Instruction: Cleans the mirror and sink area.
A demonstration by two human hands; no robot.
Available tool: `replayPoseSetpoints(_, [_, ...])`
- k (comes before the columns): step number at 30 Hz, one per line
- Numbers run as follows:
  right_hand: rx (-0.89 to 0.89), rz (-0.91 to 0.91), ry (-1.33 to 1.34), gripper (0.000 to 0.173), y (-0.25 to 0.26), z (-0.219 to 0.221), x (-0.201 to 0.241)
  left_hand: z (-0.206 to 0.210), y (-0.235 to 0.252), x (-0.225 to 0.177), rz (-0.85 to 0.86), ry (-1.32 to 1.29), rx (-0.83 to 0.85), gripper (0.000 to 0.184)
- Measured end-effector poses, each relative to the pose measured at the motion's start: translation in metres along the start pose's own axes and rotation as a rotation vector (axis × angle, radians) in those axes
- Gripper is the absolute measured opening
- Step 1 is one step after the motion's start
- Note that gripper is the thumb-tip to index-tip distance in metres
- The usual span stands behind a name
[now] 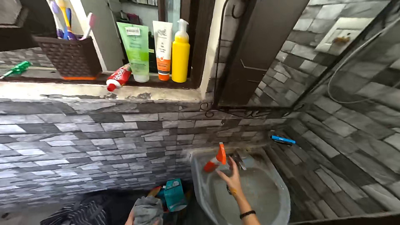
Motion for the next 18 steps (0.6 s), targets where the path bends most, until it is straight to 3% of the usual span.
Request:
replayPoseSetpoints(2, [-0.024,0.002,0.062,0.115,0.017,0.020,0.005,0.009,-0.001,-0.021,0.026,-0.011,0.048,0.091])
replayPoseSetpoints(4, [-0.018,0.062,0.125,0.112,0.034,0.036,0.008,0.015,-0.003,-0.030,0.058,-0.021,0.060,0.088])
replayPoseSetpoints(6, [0.002,0.075,0.121,0.093,0.048,0.046,0.008,0.016,-0.004,-0.030,0.066,-0.011,0.066,0.088])
replayPoseSetpoints(9, [-0.051,0.080,0.144,0.049,0.050,0.044,0.007,0.015,-0.006,-0.023,0.058,-0.014,0.061,0.088])
replayPoseSetpoints(11, [-0.103,0.133,0.183,0.037,0.040,0.034,0.010,0.011,-0.007,-0.020,0.031,-0.010,0.040,0.089])
replayPoseSetpoints(18, [0.022,0.267,-0.157,0.046,-0.024,-0.023,-0.026,0.011,-0.006,-0.012,-0.006,-0.021,0.006,0.090])
Point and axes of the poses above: each hand's wrist, its own y-axis towards the middle knuckle, its own z-axis out of the palm, x = y × z, the point moved 8 cm from there along y, towards the middle knuckle, and after that the axes turned 3 degrees about -z, right-handed, at the moved point
